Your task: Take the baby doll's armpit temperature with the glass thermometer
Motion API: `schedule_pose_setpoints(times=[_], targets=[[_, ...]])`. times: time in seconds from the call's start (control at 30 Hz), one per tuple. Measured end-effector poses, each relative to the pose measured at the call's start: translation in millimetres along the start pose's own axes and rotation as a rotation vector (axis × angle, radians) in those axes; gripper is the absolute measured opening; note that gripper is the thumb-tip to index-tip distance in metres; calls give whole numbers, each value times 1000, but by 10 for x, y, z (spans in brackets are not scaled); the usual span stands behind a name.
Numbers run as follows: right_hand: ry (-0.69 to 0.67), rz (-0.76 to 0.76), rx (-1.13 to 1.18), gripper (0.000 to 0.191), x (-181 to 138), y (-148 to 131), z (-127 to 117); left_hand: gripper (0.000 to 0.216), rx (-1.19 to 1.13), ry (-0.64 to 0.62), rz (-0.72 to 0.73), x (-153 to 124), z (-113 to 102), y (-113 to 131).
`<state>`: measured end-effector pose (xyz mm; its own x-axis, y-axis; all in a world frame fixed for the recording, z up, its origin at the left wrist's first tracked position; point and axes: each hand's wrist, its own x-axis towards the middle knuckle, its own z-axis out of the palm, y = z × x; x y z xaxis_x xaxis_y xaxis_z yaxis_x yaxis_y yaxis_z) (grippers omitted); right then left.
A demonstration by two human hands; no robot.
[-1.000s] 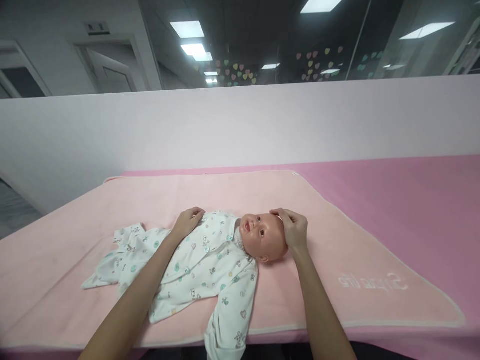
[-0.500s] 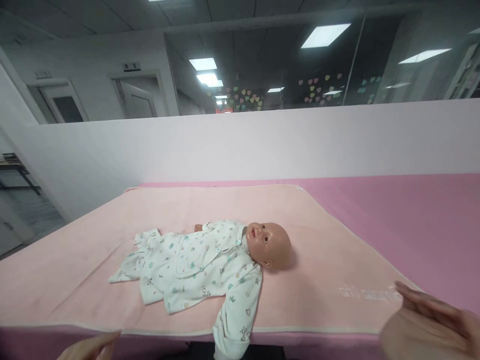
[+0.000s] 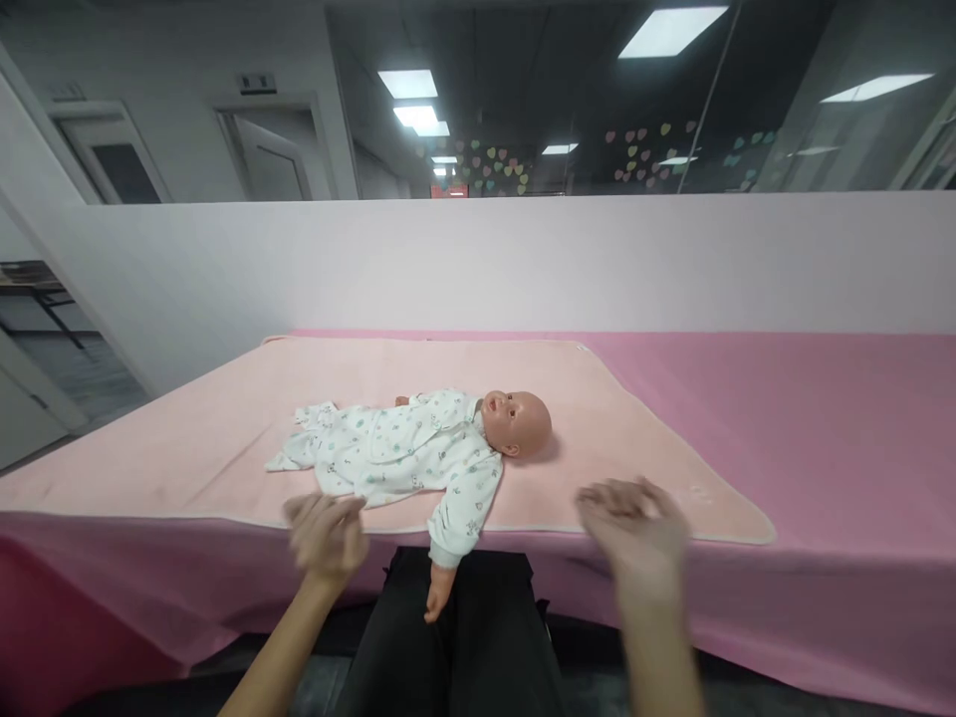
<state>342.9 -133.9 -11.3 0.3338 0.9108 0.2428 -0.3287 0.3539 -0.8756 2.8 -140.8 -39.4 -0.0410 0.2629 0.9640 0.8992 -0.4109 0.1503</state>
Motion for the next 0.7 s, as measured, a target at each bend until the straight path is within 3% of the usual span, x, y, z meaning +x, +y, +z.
schedule_pose_setpoints(times=[0.07, 0.13, 0.27, 0.4, 0.57, 0.7], targets=[[-22, 345, 159, 40, 28, 165, 468, 26, -1, -180, -68, 186, 451, 83], [-17, 579, 220, 36, 74, 318, 914, 32, -30, -346, -107, 371, 819, 120], [-17, 720, 212, 35, 200, 465, 1436, 37, -34, -594, -131, 611, 1210, 94], [-91, 769, 152, 31, 340, 513, 1582, 40, -127, -717, -117, 601, 1295, 28], [-139, 783, 76, 9, 416, 646, 1626, 39, -306, -795, -195, 496, 1351, -32], [-155, 742, 34, 26, 423, 776, 1647, 32, -383, -799, -315, 462, 1428, -75]])
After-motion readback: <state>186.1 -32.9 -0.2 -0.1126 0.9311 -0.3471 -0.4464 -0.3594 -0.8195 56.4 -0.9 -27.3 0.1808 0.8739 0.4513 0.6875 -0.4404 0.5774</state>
